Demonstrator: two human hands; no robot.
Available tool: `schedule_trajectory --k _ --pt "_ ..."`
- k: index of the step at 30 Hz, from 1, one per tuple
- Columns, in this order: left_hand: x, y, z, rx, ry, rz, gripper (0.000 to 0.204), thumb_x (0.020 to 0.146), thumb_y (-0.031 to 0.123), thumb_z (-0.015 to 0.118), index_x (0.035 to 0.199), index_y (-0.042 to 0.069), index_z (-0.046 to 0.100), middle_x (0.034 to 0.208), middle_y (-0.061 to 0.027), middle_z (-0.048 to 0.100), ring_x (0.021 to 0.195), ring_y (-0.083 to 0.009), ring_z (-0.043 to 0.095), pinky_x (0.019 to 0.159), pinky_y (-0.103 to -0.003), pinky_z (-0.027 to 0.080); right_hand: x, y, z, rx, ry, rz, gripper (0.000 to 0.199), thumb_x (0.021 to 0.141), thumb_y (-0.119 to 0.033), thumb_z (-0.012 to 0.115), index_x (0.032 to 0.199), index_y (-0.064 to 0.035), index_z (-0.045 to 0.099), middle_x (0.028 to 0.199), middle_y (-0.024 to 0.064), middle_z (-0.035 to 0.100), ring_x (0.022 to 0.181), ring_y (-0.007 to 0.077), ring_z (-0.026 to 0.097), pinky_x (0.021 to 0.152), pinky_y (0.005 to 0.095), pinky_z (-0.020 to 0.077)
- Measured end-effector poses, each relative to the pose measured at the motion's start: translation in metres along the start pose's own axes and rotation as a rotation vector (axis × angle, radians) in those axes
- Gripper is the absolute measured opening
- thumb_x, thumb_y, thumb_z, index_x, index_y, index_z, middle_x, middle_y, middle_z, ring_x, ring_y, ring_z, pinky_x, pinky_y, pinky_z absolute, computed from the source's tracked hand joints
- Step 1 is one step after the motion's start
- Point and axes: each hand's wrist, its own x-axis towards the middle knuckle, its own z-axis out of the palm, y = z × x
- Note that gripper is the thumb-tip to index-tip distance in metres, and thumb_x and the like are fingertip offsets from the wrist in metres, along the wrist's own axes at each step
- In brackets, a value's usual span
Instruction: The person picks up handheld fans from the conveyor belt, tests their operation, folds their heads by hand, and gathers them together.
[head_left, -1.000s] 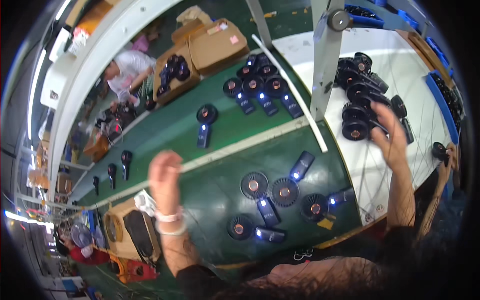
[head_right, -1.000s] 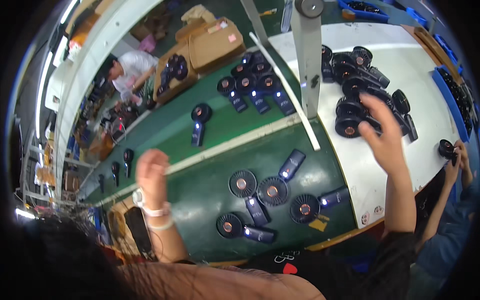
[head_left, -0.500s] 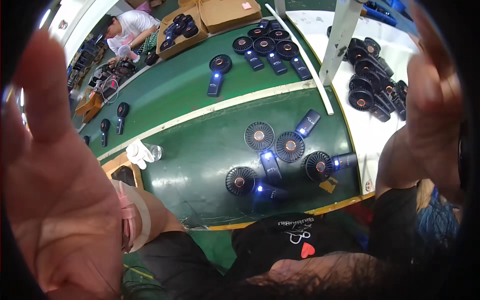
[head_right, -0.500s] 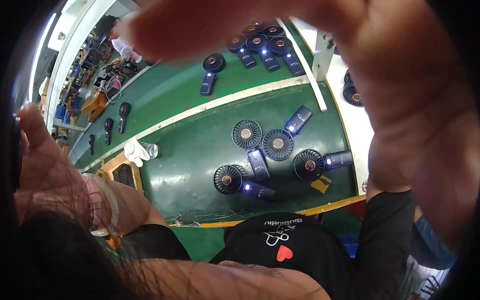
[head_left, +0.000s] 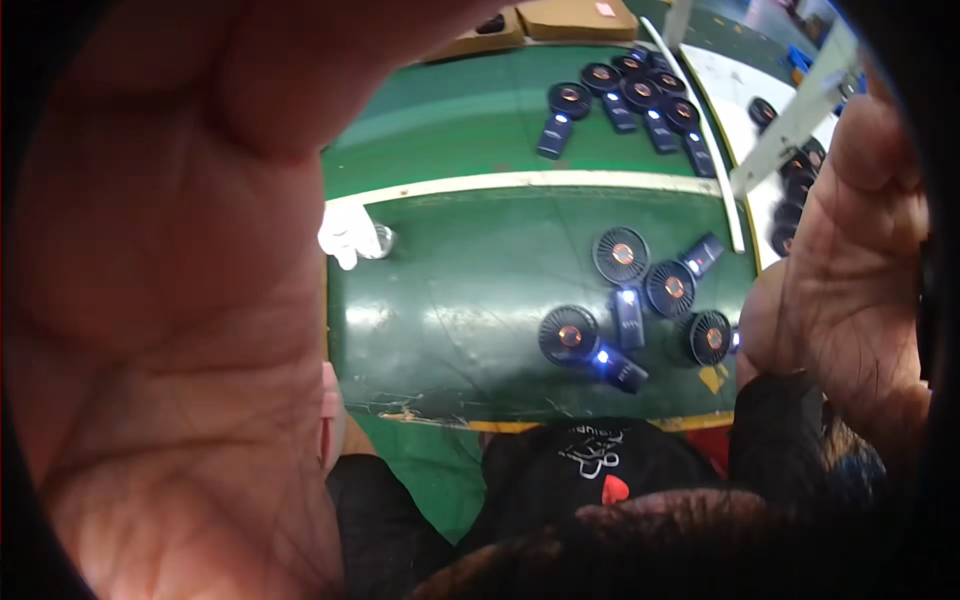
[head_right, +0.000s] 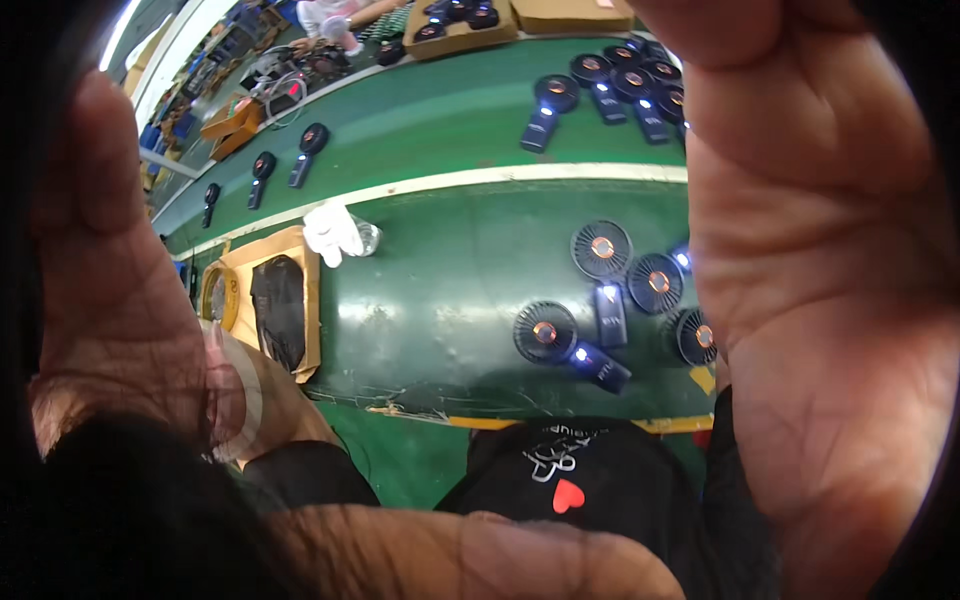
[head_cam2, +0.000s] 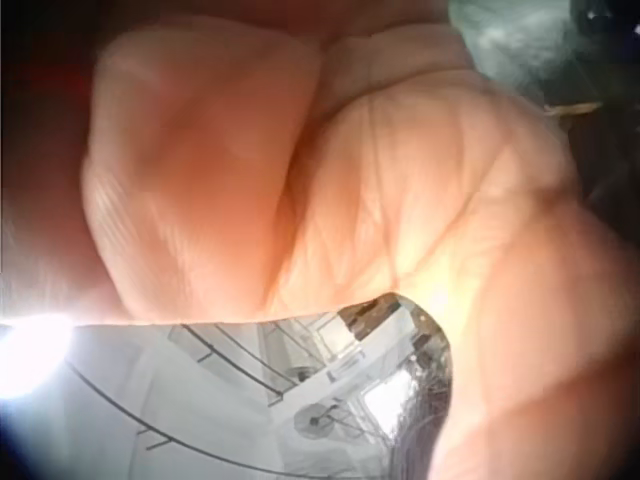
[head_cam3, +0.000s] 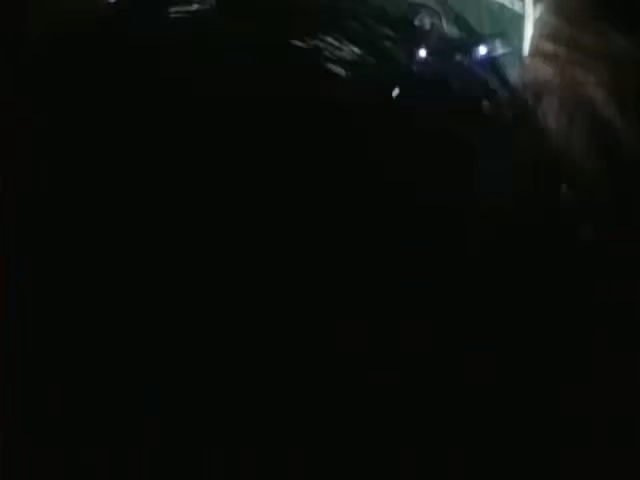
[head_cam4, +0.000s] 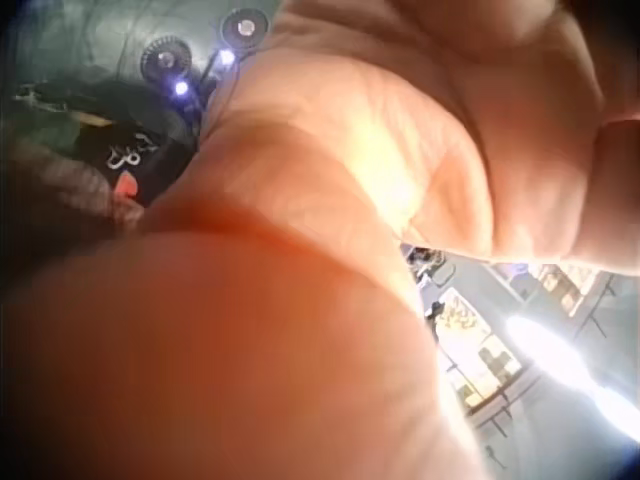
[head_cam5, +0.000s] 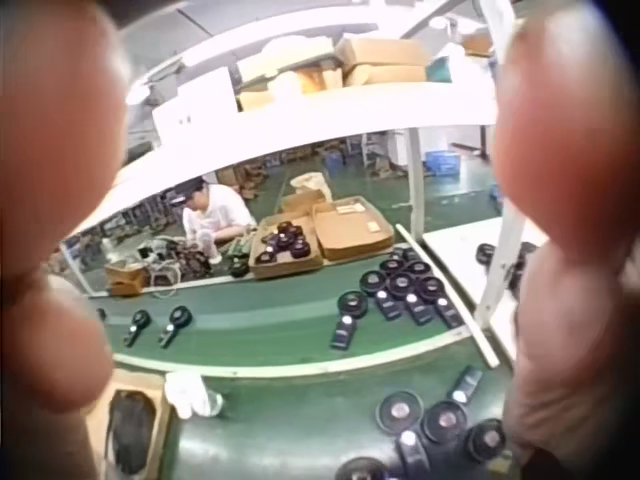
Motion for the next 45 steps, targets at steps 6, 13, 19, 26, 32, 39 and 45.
schedule_trajectory --k 6,13,19,26,32,39,45 --pt "0.000 0.005 -0.044 0.063 0.046 0.131 0.076 0.079 0.051 0.053 0.133 0.002 0.030 0.137 -0.0220 0.027 0.124 -0.0385 0.030 0.095 -0.045 0.032 0.038 0.034 0.036 0.047 -0.079 -0.134 0.074 0.084 -0.055 0.041 0.130 0.0032 0.035 0.136 0.0233 0.030 0.123 0.0292 0.038 0.104 0.0400 0.0300" --pt "0.004 0.006 -0.075 0.066 0.047 0.192 0.076 0.079 0.051 0.052 0.133 0.003 0.030 0.137 -0.0215 0.026 0.125 -0.0383 0.029 0.096 -0.046 0.031 0.060 0.045 0.065 0.046 -0.106 -0.198 0.073 0.084 -0.054 0.041 0.129 0.0032 0.036 0.136 0.0232 0.031 0.123 0.0292 0.038 0.104 0.0400 0.0298" --pt "0.015 -0.006 -0.083 0.001 0.012 0.197 0.077 0.079 0.052 0.051 0.134 0.003 0.029 0.138 -0.0211 0.025 0.125 -0.0382 0.028 0.096 -0.046 0.031 0.063 0.038 0.071 -0.017 -0.087 -0.199 0.072 0.084 -0.053 0.041 0.129 0.0032 0.036 0.136 0.0232 0.031 0.123 0.0292 0.038 0.104 0.0399 0.0298" --pt "0.015 -0.031 -0.075 -0.126 -0.014 0.071 0.077 0.079 0.053 0.051 0.134 0.004 0.028 0.138 -0.0206 0.024 0.125 -0.0381 0.027 0.096 -0.047 0.030 0.047 0.013 0.064 -0.107 -0.054 -0.060 0.072 0.084 -0.053 0.041 0.129 0.0032 0.036 0.135 0.0231 0.031 0.123 0.0292 0.037 0.104 0.0399 0.0296" --pt "0.023 -0.051 -0.064 -0.217 -0.049 0.024 0.078 0.078 0.054 0.050 0.134 0.004 0.028 0.138 -0.0201 0.023 0.126 -0.0380 0.026 0.096 -0.047 0.029 0.041 0.000 0.057 -0.182 -0.025 -0.004 0.071 0.084 -0.052 0.042 0.129 0.0031 0.036 0.135 0.0230 0.031 0.123 0.0291 0.037 0.104 0.0399 0.0295" --pt "0.014 -0.073 -0.053 -0.312 -0.011 -0.001 0.078 0.078 0.054 0.050 0.135 0.005 0.027 0.139 -0.0196 0.021 0.126 -0.0378 0.025 0.097 -0.048 0.029 0.049 -0.013 0.046 -0.255 -0.073 0.048 0.071 0.084 -0.051 0.042 0.129 0.0031 0.037 0.135 0.0229 0.032 0.123 0.0291 0.037 0.104 0.0399 0.0294" --pt "0.024 -0.081 -0.055 -0.318 -0.056 -0.027 0.079 0.078 0.055 0.049 0.135 0.006 0.026 0.139 -0.0192 0.020 0.126 -0.0377 0.024 0.097 -0.049 0.028 0.047 -0.004 0.049 -0.252 -0.034 0.061 0.070 0.084 -0.051 0.042 0.128 0.0031 0.037 0.135 0.0228 0.032 0.123 0.0291 0.037 0.104 0.0399 0.0293"
